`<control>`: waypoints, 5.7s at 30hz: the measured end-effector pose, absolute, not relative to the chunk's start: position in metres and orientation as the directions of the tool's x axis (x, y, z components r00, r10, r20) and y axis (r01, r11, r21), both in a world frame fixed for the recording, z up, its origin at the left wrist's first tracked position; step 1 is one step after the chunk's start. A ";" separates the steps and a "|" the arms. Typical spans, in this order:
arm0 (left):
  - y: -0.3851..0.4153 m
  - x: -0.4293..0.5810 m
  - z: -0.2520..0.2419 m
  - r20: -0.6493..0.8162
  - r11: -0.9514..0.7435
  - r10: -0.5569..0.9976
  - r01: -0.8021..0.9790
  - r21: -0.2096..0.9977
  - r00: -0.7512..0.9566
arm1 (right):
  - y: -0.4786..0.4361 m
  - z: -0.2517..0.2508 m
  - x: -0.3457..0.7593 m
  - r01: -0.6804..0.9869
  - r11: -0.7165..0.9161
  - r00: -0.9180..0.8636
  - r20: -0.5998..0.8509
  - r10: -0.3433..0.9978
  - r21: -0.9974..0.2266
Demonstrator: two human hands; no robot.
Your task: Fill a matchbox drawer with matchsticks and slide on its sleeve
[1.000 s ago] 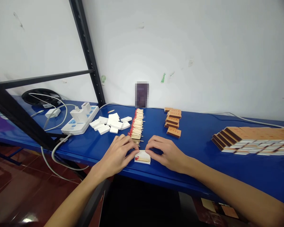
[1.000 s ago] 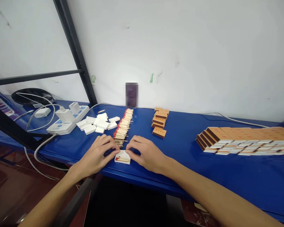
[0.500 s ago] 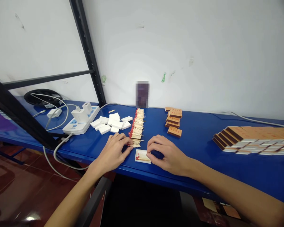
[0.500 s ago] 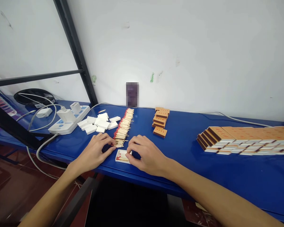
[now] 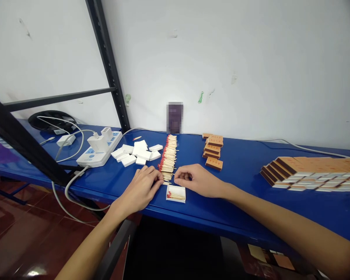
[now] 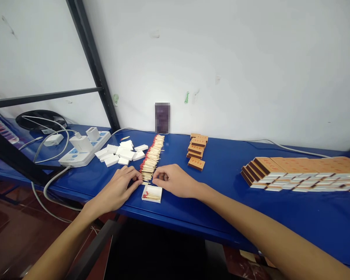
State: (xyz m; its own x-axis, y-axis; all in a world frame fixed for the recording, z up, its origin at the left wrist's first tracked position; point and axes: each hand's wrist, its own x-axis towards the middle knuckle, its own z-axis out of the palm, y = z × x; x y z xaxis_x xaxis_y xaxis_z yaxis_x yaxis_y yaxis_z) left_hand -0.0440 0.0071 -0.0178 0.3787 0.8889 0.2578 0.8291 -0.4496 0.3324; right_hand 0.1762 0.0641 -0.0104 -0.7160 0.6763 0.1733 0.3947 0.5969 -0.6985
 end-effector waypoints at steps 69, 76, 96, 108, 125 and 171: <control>0.003 -0.043 -0.016 0.328 -0.460 0.861 0.870 0.179 0.388 | 0.039 0.001 0.185 0.408 0.858 -0.852 0.207 0.480 -0.312; 0.004 -0.045 -0.015 0.287 -0.510 0.849 0.830 0.226 0.444 | 0.039 -0.001 0.186 0.383 0.870 -0.858 0.228 0.460 -0.310; -0.005 -0.067 -0.003 0.267 -0.587 0.810 0.726 0.359 0.523 | 0.041 -0.003 0.184 0.433 0.852 -0.831 0.235 0.504 -0.295; -0.018 -0.081 0.007 0.024 -0.550 0.803 0.724 0.416 0.595 | 0.041 -0.002 0.184 0.431 0.841 -0.834 0.210 0.510 -0.327; 0.002 -0.046 -0.008 0.375 -0.602 0.793 0.711 0.364 0.479 | 0.039 -0.003 0.180 0.373 0.867 -0.836 0.286 0.469 -0.331; 0.007 -0.057 -0.015 0.306 -0.517 0.853 0.762 0.390 0.422 | 0.042 -0.004 0.182 0.401 0.843 -0.832 0.242 0.499 -0.359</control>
State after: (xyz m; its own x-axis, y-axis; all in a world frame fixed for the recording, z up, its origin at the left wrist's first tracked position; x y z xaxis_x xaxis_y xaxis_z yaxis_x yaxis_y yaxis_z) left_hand -0.0574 0.0070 -0.0150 0.4222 0.8532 0.3064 0.7618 -0.5171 0.3903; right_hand 0.1821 0.0415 -0.0041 -0.8320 0.4991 0.2424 0.4008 0.8427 -0.3594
